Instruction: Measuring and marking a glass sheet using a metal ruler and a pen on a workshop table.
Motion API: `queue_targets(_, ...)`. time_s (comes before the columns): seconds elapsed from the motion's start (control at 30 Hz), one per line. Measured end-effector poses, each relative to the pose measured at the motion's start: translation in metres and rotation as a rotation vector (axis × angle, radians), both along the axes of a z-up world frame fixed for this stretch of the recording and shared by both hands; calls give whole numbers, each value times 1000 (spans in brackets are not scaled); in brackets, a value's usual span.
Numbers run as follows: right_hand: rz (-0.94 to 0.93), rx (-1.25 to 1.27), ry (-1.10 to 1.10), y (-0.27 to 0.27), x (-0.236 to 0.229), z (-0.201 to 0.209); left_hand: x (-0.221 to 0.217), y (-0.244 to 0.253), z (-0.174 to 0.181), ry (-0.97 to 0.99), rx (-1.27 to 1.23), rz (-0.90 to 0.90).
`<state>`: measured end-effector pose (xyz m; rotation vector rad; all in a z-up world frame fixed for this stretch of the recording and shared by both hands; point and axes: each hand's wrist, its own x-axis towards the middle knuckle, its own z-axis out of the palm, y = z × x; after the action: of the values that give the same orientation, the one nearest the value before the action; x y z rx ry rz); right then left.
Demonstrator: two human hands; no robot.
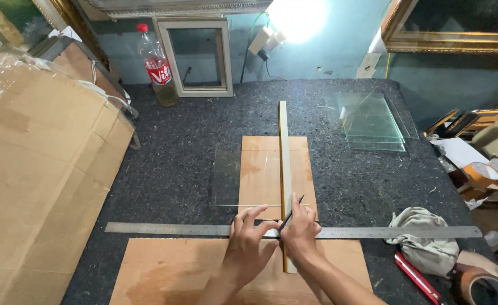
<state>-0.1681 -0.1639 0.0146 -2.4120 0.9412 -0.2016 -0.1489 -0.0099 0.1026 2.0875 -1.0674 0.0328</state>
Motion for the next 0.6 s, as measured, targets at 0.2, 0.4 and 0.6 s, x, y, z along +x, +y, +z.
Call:
queue_targets(0.2, -102, -7, 134, -55, -12, 32, 4, -2, -1, -60, 19, 19)
queue_targets(0.4, -139, -169, 380, -125, -46, 31, 3, -26, -18, 150, -95, -166)
queue_targets(0.6, -194, -184, 257, -119, -79, 43, -4, -43, -46, 156, -42, -41)
